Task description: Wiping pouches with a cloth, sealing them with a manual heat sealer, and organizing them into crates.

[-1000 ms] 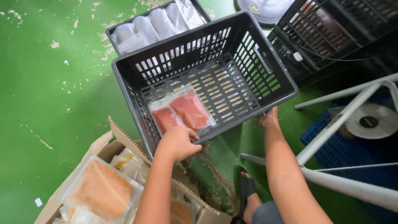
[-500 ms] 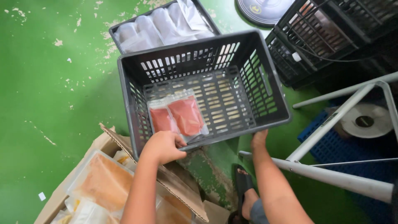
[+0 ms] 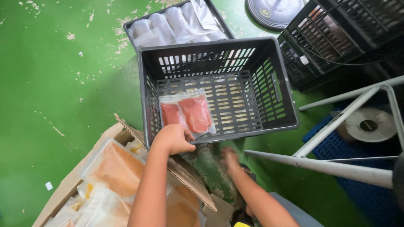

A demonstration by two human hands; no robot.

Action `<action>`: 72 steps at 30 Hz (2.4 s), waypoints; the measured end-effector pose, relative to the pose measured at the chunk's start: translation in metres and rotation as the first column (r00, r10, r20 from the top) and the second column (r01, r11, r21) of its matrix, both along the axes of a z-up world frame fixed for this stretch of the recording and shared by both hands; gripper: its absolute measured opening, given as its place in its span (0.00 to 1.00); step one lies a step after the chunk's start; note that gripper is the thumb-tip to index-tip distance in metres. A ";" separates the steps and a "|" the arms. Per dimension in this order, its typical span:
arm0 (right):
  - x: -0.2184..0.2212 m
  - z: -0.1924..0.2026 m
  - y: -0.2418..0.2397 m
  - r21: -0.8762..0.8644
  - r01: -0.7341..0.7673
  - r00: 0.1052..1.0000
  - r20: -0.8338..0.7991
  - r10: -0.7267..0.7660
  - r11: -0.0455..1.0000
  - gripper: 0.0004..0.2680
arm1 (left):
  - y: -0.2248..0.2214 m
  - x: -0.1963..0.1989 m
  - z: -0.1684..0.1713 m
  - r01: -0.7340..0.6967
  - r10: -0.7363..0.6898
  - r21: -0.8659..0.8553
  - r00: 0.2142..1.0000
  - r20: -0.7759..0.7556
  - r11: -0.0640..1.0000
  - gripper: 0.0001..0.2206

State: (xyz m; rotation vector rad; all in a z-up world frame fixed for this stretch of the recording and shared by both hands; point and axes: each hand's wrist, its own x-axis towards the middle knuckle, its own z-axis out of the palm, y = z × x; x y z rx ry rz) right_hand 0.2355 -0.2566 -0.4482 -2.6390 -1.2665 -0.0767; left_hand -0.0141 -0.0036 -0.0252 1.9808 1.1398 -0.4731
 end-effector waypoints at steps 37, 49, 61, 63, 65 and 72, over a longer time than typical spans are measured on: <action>-0.013 0.223 0.011 -0.156 0.547 -0.075 -0.988 -0.137 0.823 0.19 | -0.153 0.104 -0.005 -0.137 0.080 0.222 0.966 0.247 0.965 0.24; -0.055 0.386 -0.068 0.099 0.376 0.141 -0.989 0.049 0.921 0.22 | -0.302 0.088 0.040 -0.454 0.097 0.665 0.860 0.501 0.594 0.36; -0.062 0.600 -0.233 0.583 0.153 0.535 -0.728 0.429 0.798 0.15 | -0.452 0.101 0.175 -0.537 -0.016 0.296 0.465 0.885 0.790 0.37; -0.056 0.642 -0.260 0.651 0.048 0.656 -0.592 0.467 0.758 0.14 | -0.469 0.108 0.206 -0.522 -0.084 0.328 0.437 0.896 0.788 0.34; -0.048 0.686 -0.285 0.730 -0.164 0.805 -0.289 0.517 0.664 0.14 | -0.482 0.116 0.238 -0.535 -0.236 0.456 0.429 0.872 0.712 0.31; -0.002 0.771 -0.350 0.718 -0.370 0.887 0.085 0.454 0.589 0.09 | -0.528 0.159 0.316 -0.483 -0.399 0.547 0.379 0.835 0.684 0.33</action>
